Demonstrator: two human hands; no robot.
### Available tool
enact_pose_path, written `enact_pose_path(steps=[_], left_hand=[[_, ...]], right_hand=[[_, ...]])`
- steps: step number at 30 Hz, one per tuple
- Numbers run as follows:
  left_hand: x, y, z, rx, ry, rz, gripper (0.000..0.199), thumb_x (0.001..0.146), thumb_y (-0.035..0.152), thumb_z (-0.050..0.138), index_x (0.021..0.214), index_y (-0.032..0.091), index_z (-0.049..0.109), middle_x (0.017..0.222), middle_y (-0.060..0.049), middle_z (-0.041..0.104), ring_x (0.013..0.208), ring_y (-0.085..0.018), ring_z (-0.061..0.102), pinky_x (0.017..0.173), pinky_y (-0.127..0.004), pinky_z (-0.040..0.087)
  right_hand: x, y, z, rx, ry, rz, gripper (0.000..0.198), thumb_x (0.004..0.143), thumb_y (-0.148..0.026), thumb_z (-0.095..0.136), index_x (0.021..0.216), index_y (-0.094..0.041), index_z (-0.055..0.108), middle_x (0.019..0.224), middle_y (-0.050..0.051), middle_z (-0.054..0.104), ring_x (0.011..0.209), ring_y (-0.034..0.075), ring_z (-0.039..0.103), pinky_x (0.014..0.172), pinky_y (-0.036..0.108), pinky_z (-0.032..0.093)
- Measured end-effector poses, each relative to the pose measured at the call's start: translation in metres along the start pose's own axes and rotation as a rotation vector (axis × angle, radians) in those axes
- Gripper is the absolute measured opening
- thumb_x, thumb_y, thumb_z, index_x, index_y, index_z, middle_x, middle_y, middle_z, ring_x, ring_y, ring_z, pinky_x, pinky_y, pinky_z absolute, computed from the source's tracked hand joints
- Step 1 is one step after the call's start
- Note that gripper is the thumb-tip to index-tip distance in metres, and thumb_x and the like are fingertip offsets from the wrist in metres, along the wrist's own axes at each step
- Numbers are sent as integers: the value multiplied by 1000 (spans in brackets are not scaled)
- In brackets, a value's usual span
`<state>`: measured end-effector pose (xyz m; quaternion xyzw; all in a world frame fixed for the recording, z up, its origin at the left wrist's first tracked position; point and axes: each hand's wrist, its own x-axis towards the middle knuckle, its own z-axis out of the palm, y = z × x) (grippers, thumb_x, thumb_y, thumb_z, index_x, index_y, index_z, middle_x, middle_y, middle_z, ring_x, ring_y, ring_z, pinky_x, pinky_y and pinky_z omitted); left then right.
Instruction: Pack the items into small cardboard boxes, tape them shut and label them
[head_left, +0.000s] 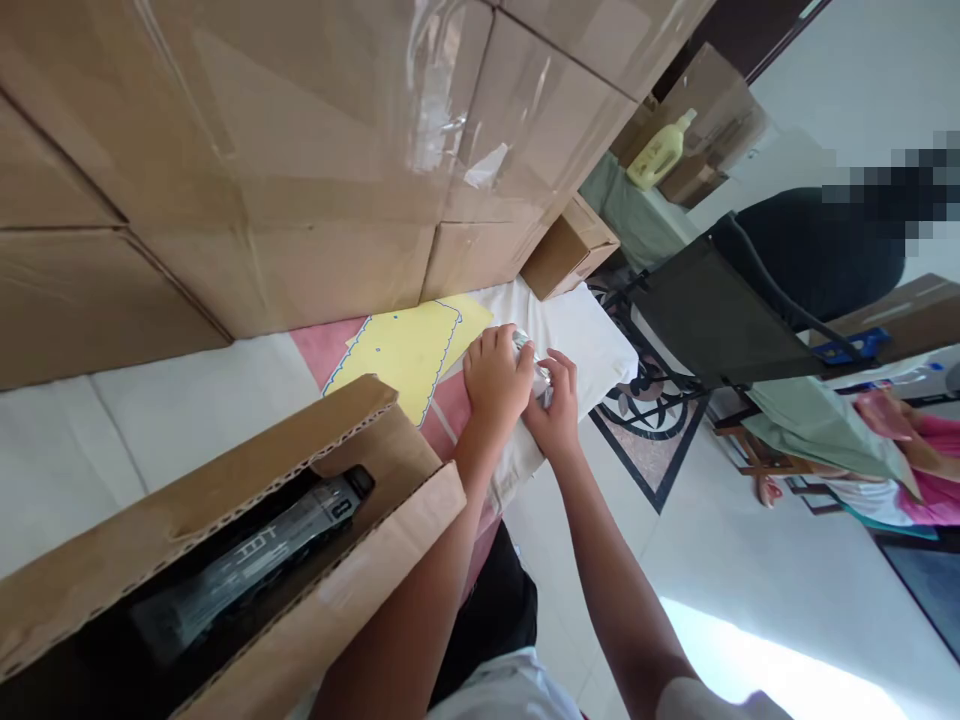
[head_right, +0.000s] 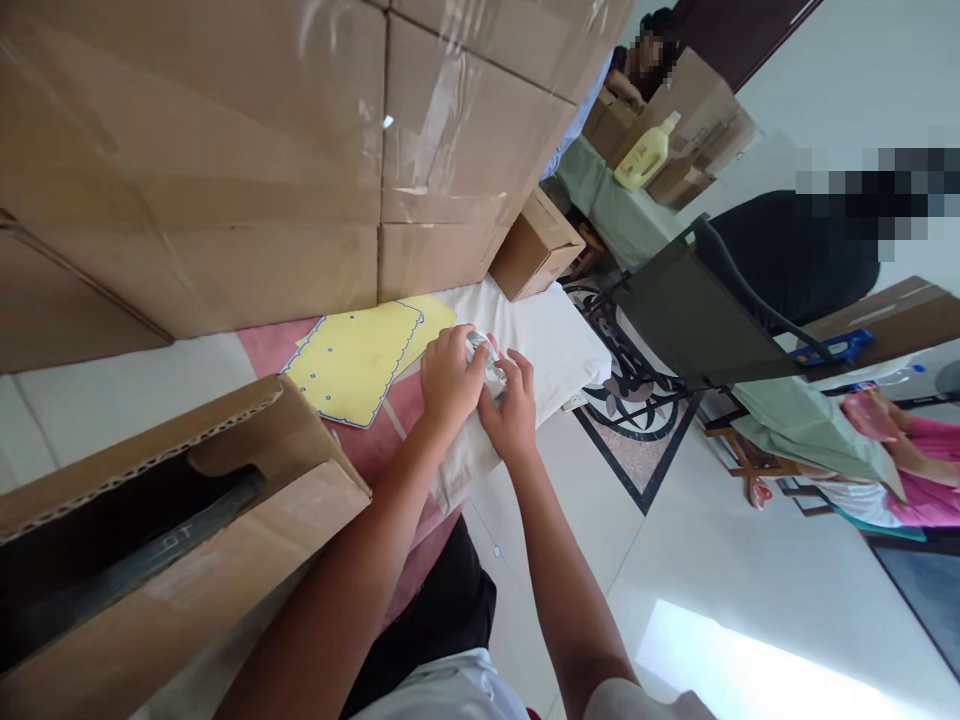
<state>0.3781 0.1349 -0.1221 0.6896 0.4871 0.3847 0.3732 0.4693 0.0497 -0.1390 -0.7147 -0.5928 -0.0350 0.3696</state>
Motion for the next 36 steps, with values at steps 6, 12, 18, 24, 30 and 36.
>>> enact_pose_path(steps=[6,12,18,24,30,36], left_hand=[[0,0,0,14,5,-16,22,97,33,54,118,29,61,127,-3,68,118,-28,58,103,-43,42],[1,-4,0,18,-9,6,23,98,35,53,119,29,60,129,-3,67,118,-28,58,103,-42,42],[1,-5,1,35,-17,22,24,100,37,51,120,29,60,130,-5,66,118,-29,57,101,-43,42],[1,-6,2,30,-14,26,25,100,38,50,120,29,60,129,-5,67,115,-29,58,100,-43,41],[2,-7,1,29,-11,25,25,98,39,54,121,30,61,128,-4,67,118,-29,58,101,-43,41],[3,-8,3,42,-16,17,26,99,40,52,121,30,61,128,-4,67,117,-29,58,101,-43,41]], right_hand=[[-3,1,1,-27,145,45,37,87,-29,64,122,-28,52,144,14,41,130,30,50,88,45,57],[-4,-2,1,-31,143,60,58,85,-32,66,136,-29,40,145,16,37,117,28,56,83,44,58],[-11,-4,-6,-48,185,-62,56,88,-28,62,138,-32,37,151,16,27,119,29,55,90,51,55],[13,5,-26,145,-44,229,33,89,-43,58,117,-25,58,142,13,46,130,30,48,96,46,51],[79,21,-42,336,-523,582,56,91,-70,44,88,-21,71,90,8,71,90,24,64,65,32,47],[118,19,-46,457,-893,775,56,85,-71,58,69,-20,70,82,8,73,82,21,60,62,30,44]])
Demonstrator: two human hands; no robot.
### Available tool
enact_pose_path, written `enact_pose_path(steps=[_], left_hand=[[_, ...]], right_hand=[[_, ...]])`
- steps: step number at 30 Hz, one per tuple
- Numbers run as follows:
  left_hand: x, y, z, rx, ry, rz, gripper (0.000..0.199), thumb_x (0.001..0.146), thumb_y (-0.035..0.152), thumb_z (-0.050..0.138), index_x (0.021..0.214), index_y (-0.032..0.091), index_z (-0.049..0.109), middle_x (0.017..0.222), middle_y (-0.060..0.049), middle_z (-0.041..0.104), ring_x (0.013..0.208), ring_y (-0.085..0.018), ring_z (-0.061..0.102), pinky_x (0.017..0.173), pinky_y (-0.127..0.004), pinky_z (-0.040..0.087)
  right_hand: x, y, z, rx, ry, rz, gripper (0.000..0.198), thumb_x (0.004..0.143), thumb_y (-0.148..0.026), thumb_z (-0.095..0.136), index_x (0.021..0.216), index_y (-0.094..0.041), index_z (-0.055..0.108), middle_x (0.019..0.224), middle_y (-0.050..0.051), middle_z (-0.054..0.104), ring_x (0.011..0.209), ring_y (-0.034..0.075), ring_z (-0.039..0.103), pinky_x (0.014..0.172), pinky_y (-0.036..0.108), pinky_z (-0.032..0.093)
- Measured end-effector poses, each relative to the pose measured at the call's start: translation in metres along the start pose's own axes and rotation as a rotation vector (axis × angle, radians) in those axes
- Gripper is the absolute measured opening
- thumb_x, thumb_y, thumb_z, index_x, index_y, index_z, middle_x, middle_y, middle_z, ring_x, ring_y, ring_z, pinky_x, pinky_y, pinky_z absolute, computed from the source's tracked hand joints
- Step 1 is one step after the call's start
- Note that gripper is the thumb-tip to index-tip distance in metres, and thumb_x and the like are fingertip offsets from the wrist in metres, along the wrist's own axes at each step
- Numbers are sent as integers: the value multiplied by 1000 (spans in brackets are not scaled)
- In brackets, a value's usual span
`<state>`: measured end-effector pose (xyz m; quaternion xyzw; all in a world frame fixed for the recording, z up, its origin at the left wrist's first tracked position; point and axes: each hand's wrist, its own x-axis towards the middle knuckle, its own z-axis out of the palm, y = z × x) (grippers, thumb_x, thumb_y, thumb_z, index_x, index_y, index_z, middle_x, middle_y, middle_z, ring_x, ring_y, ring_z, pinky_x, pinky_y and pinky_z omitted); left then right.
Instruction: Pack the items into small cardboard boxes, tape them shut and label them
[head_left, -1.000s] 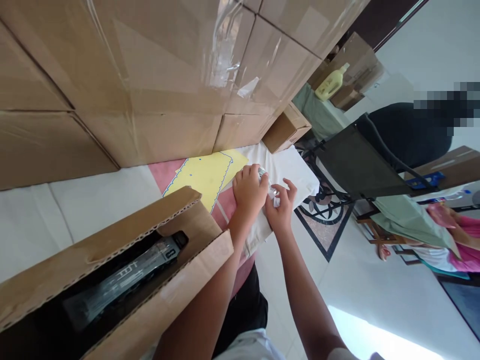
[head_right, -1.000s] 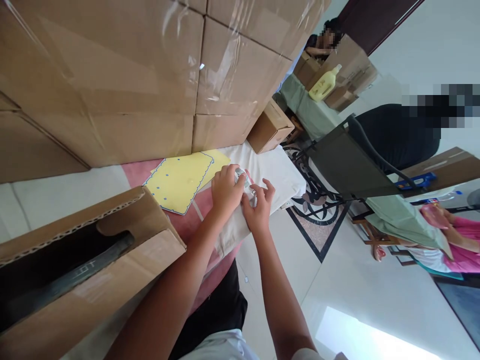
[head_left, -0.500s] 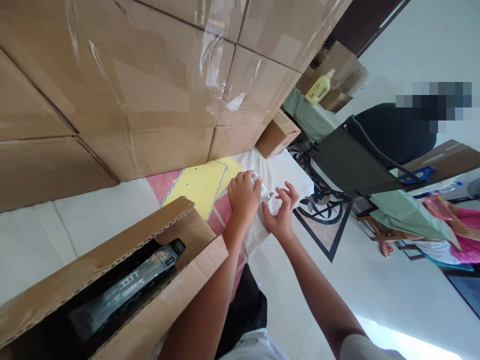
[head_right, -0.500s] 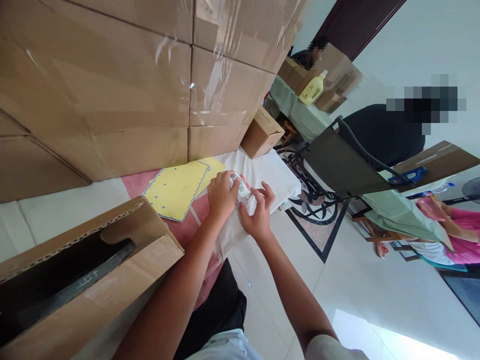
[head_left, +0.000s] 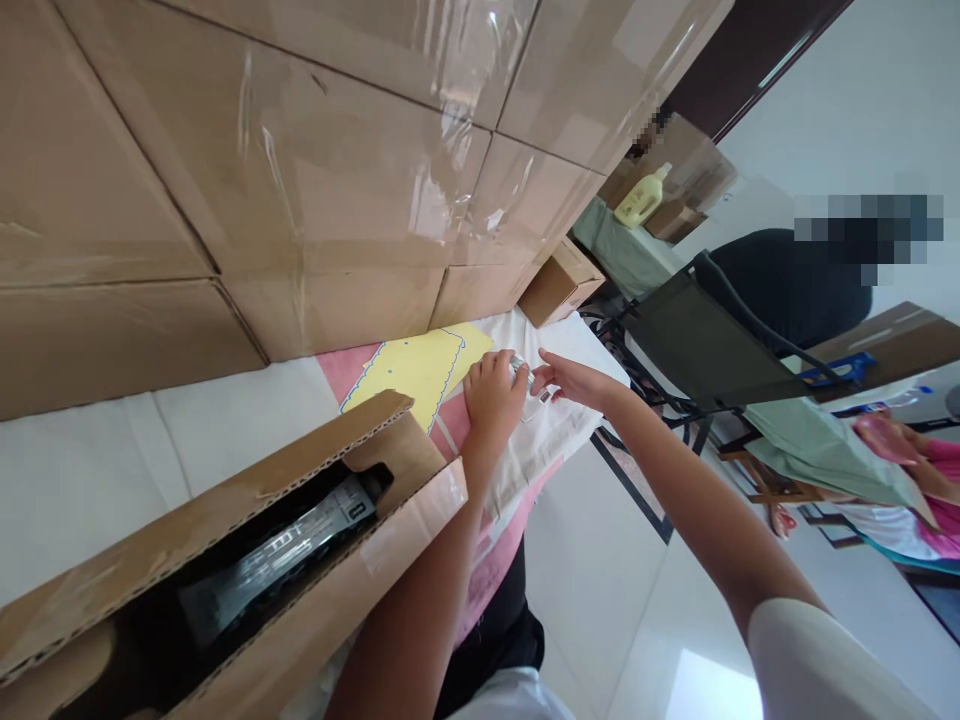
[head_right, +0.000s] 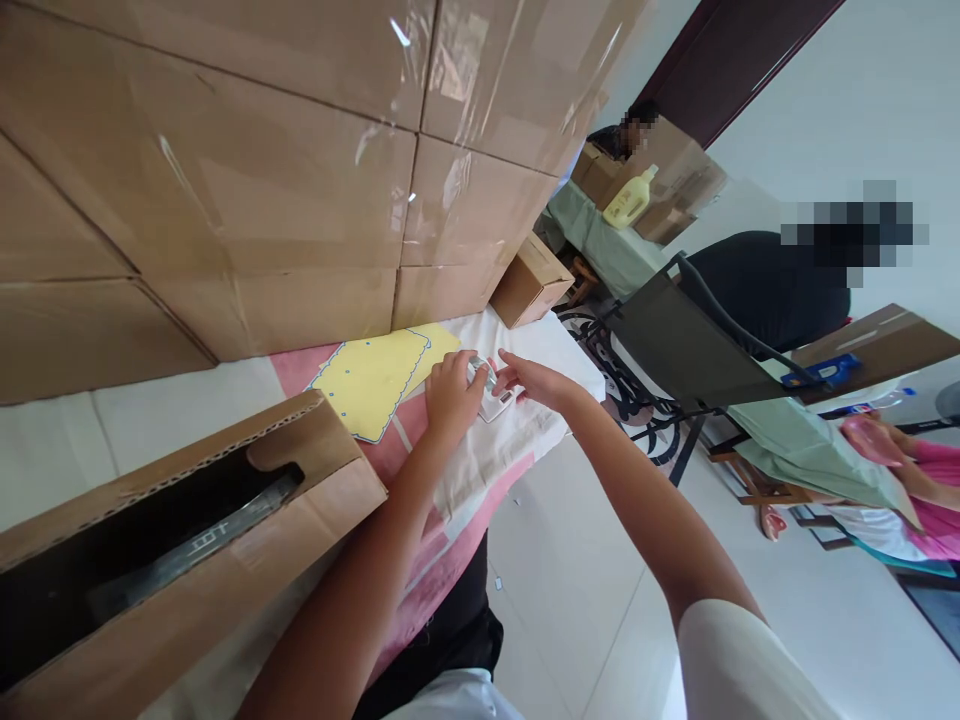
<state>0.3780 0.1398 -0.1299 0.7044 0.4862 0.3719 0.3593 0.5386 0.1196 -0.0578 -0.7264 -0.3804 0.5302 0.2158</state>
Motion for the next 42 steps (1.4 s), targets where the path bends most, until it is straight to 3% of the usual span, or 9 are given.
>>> enact_pose_path(steps=[18,22,26,34,39,42], left_hand=[[5,4,-4,33,-11,-9,18,98,40,53,111,32,63,117,-5,68,109,-29,59,93,-42,40],[9,-2,-9,33,-21,-10,23,102,30,41,101,31,63,110,-4,69,102,-27,61,88,-40,40],[12,-9,-11,22,-36,22,21,102,33,45,94,30,64,107,-2,70,97,-24,63,84,-36,41],[10,-10,-12,-2,-10,58,20,102,34,47,101,30,67,104,-2,72,99,-24,64,85,-35,42],[10,-11,-13,-11,-8,68,23,103,34,46,100,30,68,106,-2,73,99,-23,64,86,-35,41],[10,-11,-13,-7,-9,67,24,103,35,45,101,29,68,105,-2,73,98,-23,64,85,-34,41]], right_hand=[[2,21,3,86,26,-66,45,86,-63,62,74,-21,70,81,4,71,71,17,57,64,30,46],[0,21,7,77,29,-56,46,86,-60,62,66,-20,70,73,4,67,69,17,54,64,30,43],[-1,23,10,94,58,-57,46,87,-58,60,64,-20,70,73,4,66,67,16,52,63,30,41],[-9,18,10,135,126,-109,45,83,-61,62,64,-21,64,81,6,69,72,18,58,65,31,46],[-13,8,15,151,201,-263,27,81,-47,67,88,-21,73,101,6,71,88,19,63,71,29,49],[-11,2,22,42,224,-391,30,73,-35,75,101,-23,75,105,5,71,90,19,62,69,27,50]])
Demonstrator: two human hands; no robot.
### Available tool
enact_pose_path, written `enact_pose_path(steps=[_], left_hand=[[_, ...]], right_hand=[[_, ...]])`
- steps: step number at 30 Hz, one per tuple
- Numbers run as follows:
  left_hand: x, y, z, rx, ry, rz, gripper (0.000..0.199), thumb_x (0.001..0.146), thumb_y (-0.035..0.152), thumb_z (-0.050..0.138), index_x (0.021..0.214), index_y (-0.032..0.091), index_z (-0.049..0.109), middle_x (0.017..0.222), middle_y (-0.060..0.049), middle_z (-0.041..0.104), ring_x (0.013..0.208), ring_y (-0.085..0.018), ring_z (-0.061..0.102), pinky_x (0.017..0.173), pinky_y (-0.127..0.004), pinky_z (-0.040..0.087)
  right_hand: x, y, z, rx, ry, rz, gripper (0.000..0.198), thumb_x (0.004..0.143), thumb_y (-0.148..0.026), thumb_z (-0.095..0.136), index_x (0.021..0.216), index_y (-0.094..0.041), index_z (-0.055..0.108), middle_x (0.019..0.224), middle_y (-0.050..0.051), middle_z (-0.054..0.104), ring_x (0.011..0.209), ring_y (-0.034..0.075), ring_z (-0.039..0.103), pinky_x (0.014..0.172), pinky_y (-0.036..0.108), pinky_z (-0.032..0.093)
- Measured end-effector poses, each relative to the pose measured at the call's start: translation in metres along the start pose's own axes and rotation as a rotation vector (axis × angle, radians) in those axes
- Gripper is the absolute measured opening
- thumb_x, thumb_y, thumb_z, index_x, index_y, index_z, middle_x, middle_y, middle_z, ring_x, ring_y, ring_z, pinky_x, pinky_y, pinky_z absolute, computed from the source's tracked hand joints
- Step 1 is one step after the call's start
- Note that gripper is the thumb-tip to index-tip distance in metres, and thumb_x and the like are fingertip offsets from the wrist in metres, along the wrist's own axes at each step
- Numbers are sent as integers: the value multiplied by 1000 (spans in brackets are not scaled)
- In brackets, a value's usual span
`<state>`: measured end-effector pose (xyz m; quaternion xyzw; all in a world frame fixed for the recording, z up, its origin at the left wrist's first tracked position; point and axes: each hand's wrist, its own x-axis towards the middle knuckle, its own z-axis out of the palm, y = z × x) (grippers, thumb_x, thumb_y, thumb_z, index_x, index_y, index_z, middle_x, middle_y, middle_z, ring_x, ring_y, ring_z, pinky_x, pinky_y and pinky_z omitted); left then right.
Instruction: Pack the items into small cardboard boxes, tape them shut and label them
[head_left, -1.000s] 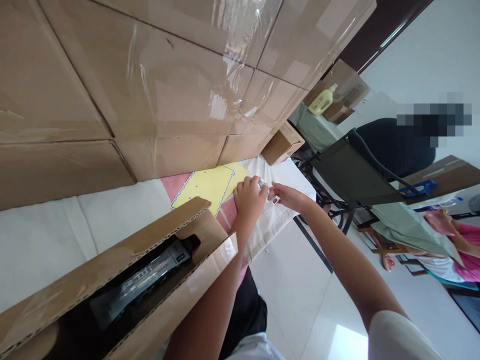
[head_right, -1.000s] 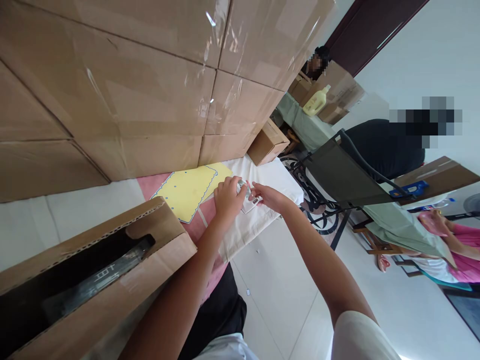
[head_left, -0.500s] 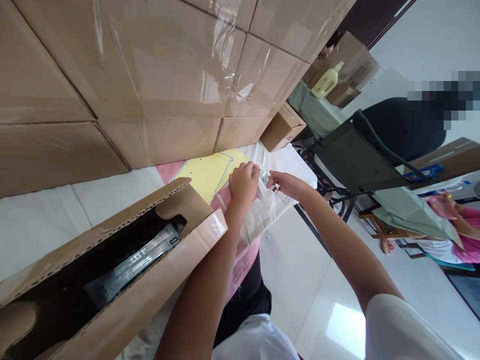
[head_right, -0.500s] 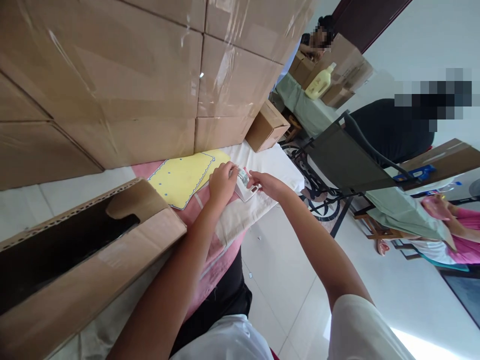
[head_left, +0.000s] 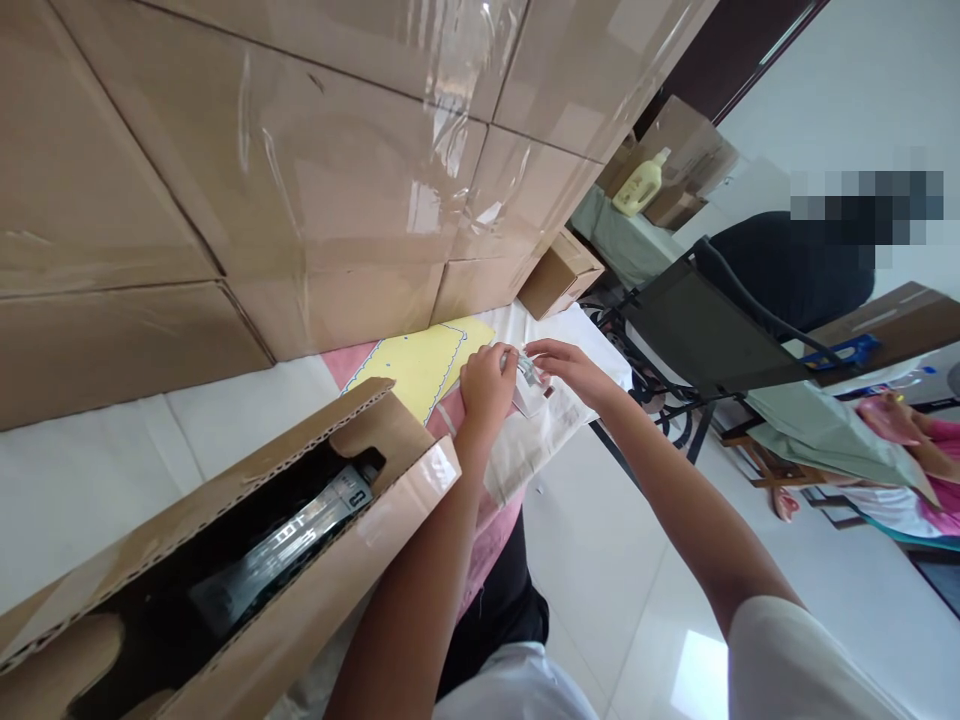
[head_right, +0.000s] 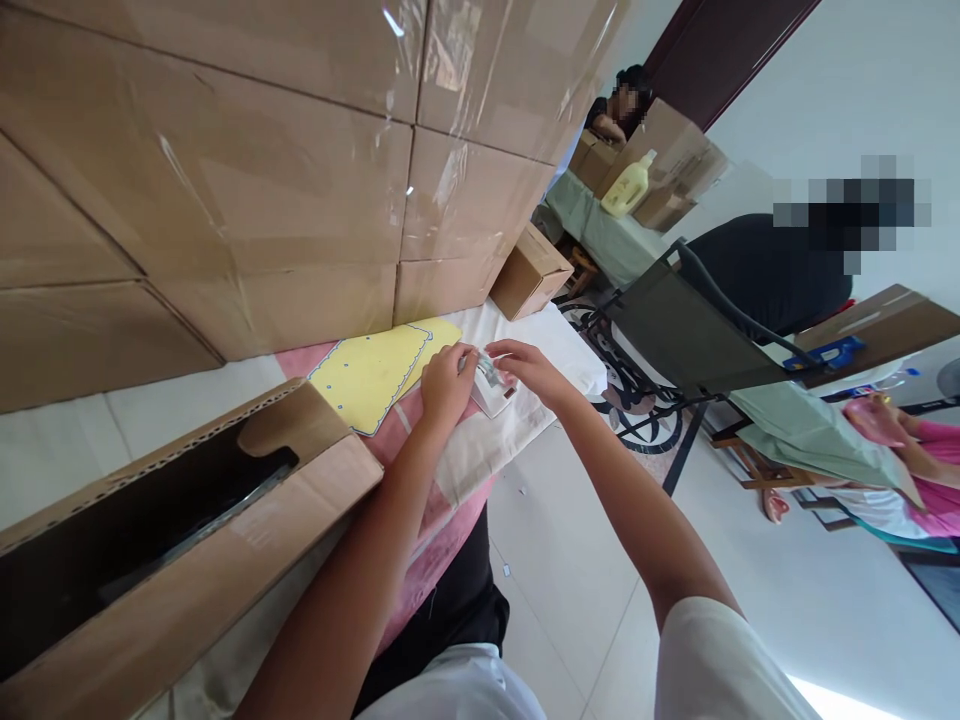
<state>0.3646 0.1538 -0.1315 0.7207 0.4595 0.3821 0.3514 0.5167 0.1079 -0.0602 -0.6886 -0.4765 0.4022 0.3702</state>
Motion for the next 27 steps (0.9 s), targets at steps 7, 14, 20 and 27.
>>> enact_pose_path(steps=[7,14,20,27], left_hand=[[0,-2,1,12,-19,-8,25,104,34,45,105,29,69,106,-2,73,99,-22,64,84,-34,40],[0,-3,1,4,-24,-6,31,105,31,40,108,28,70,109,-3,73,101,-22,64,86,-34,40],[0,-4,2,-14,-19,-8,34,106,31,36,108,28,70,109,-3,73,101,-22,64,88,-34,41],[0,-3,0,-11,-36,-12,34,105,30,35,111,28,69,114,-3,73,106,-23,64,90,-35,41]], right_hand=[[14,6,10,-122,64,-127,26,73,-41,81,85,-20,73,98,4,68,71,14,59,53,24,48],[5,12,2,-226,141,-345,28,74,-47,83,79,-20,76,90,4,64,78,16,60,62,28,51],[-17,14,-5,-15,11,-110,29,72,-42,83,83,-18,73,70,1,66,58,13,55,53,27,49],[-13,-1,-12,81,-96,99,23,73,-37,74,74,-14,73,78,6,71,57,9,49,49,23,35]])
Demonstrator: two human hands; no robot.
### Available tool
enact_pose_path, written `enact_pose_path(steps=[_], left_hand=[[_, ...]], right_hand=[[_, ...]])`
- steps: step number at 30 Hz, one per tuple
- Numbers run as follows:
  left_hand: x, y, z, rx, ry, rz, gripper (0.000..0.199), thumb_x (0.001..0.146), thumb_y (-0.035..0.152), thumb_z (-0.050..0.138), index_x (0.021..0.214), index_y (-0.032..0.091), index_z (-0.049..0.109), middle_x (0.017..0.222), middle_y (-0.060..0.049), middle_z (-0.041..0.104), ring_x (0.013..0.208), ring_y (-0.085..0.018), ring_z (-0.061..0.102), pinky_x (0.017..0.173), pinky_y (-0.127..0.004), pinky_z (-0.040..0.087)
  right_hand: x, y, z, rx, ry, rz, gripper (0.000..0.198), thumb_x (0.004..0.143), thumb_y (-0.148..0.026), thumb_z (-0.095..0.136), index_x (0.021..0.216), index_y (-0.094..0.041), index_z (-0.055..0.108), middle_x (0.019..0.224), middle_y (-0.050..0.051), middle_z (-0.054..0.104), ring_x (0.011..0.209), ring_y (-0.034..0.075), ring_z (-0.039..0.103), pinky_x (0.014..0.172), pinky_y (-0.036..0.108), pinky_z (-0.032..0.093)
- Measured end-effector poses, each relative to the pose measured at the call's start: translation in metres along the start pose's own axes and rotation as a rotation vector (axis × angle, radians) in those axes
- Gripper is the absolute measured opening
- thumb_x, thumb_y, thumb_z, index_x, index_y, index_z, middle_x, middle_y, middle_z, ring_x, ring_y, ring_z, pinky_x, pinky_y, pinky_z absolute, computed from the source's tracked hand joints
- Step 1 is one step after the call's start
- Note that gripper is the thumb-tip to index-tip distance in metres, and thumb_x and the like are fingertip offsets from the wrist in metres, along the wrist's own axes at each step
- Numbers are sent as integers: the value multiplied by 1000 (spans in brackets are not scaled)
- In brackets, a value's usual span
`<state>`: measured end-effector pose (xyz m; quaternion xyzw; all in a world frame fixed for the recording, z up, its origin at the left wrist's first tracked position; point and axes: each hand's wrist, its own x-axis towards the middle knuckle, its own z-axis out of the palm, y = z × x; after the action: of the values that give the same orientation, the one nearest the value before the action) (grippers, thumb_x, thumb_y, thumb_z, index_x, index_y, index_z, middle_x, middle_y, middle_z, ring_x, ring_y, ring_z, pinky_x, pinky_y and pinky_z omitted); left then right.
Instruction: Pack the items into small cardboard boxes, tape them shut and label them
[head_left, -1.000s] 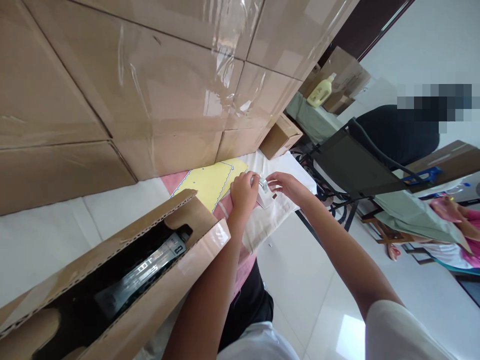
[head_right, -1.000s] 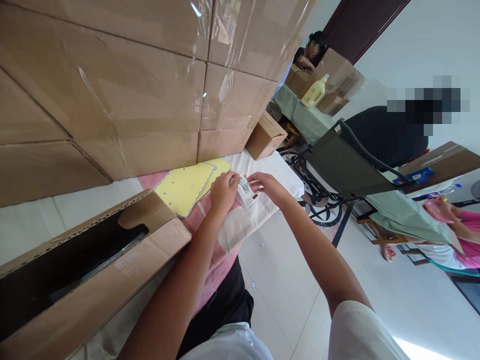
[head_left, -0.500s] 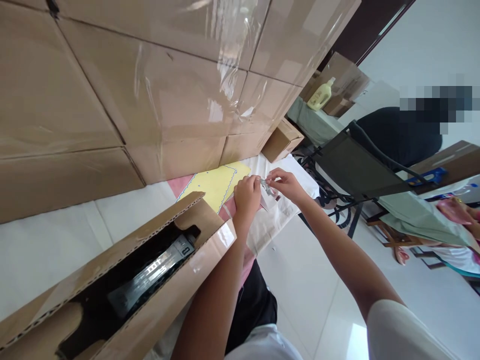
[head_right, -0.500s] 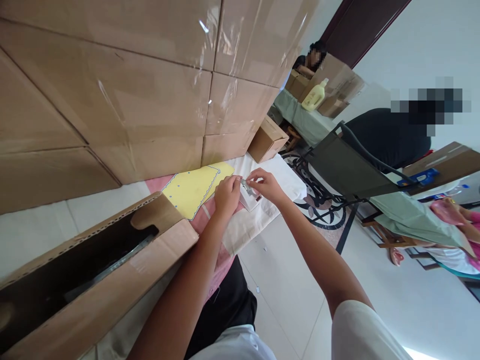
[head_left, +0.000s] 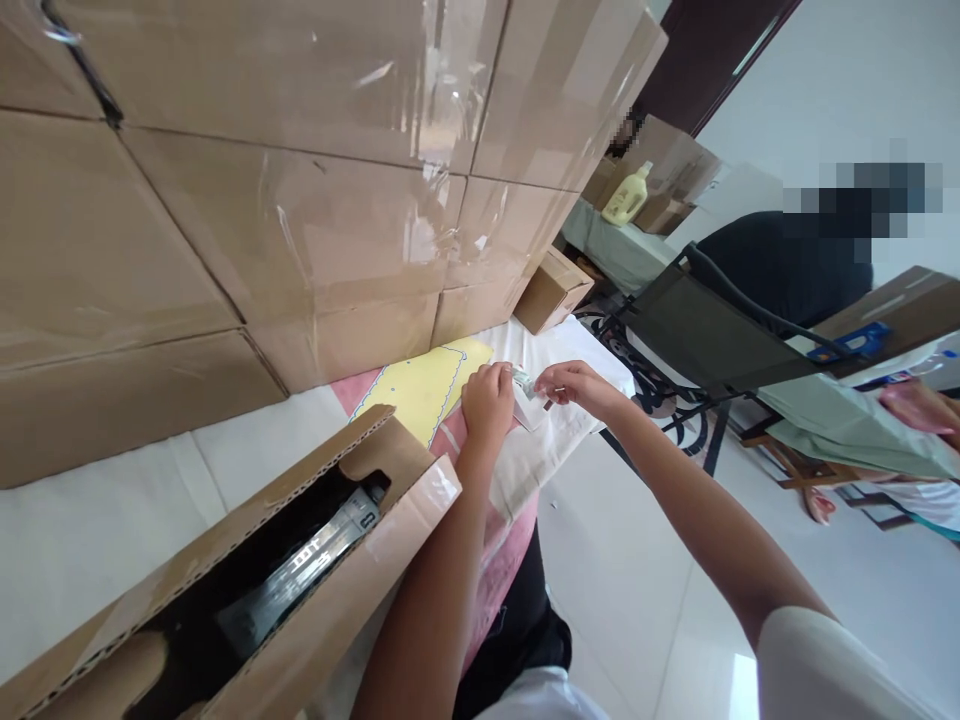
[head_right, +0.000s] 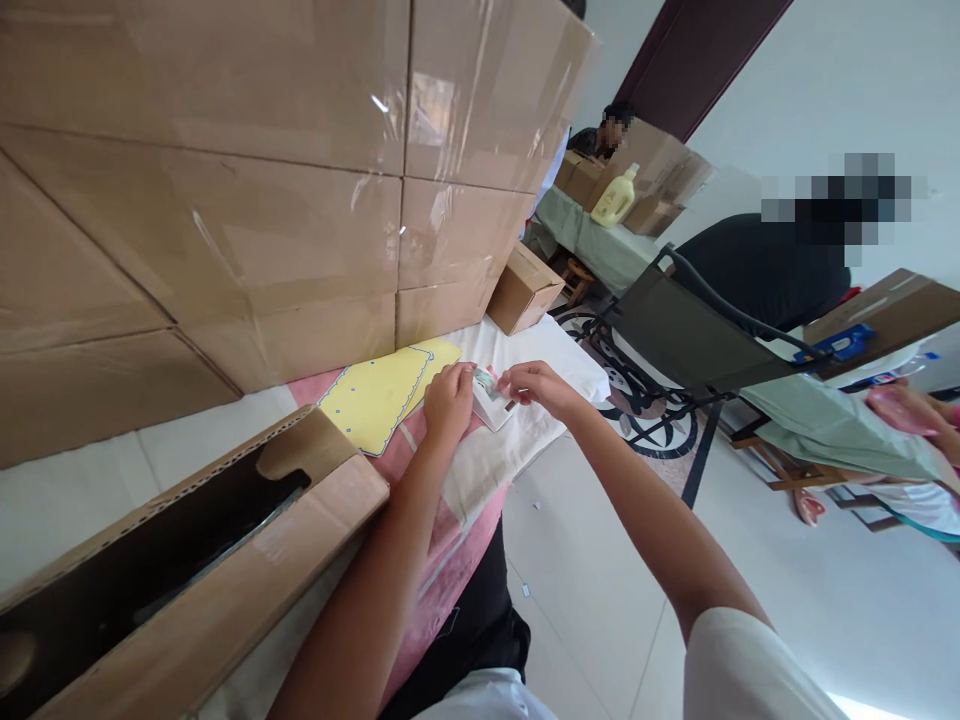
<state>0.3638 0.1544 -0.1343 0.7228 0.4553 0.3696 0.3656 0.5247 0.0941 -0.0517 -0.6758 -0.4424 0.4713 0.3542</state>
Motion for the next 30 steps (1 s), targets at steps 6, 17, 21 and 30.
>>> enact_pose_path(steps=[6,17,21,30], left_hand=[[-3,2,-2,42,-47,27,33,105,37,35,118,28,64,123,-5,69,115,-25,60,99,-40,41],[-9,0,0,137,-167,146,54,95,51,58,142,28,46,147,-9,55,138,-27,47,113,-43,34],[-7,1,-2,128,-170,127,51,93,48,61,139,28,50,144,-9,57,136,-27,50,111,-43,37],[-6,3,3,113,-143,92,56,84,37,70,136,27,54,142,-9,60,135,-28,50,111,-43,38]], right_hand=[[5,-1,8,20,80,38,22,65,-23,79,76,-18,61,59,-3,61,48,7,41,47,22,31],[6,7,17,150,184,64,34,61,-16,67,94,-20,57,64,-3,65,52,10,48,47,21,31],[3,3,19,147,216,56,32,61,-15,66,92,-20,56,63,-3,64,50,9,49,45,21,28],[4,-2,16,91,209,32,31,61,-7,68,87,-20,58,58,-5,63,49,10,50,45,21,33]])
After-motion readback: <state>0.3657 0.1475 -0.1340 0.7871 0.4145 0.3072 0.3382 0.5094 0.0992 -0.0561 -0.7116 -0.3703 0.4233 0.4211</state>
